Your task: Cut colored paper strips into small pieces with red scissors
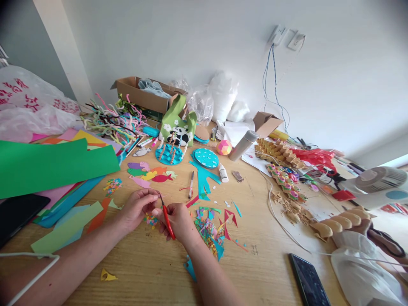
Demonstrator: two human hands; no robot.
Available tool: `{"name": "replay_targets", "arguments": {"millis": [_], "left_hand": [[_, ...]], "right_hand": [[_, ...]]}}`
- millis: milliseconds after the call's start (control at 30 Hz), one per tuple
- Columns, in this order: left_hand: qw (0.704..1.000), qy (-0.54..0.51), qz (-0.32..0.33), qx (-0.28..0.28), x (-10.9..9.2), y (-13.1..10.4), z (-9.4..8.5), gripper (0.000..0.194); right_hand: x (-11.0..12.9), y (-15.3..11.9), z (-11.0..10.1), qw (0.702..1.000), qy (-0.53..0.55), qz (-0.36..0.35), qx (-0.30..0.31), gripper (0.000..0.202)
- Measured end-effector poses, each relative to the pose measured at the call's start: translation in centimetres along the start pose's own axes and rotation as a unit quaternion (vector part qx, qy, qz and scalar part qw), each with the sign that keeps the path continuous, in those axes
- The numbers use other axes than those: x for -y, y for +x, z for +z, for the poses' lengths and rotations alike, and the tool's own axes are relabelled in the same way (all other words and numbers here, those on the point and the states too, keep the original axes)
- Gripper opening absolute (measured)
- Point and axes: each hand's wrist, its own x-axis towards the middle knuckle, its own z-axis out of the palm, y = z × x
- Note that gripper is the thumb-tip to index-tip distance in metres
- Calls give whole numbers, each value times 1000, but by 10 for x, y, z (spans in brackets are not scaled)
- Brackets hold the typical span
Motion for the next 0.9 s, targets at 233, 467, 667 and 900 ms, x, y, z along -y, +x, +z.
{"name": "replay_targets", "arguments": {"millis": [233,467,667,900], "left_hand": [[1000,-20,9,22,2,1,-1,14],[999,-46,1,-2,3,4,-2,18],[1000,2,1,22,5,2,0,20],[996,65,-13,66,9,1,-1,18]], "right_hand": [[0,2,-1,1000,-8,11,-12,45],[-4,6,-5,996,-5,-37,-85,48],[-7,12,-10,965,21,-157,-209,37],[-7,15,-10,962,72,-162,-209,26]]}}
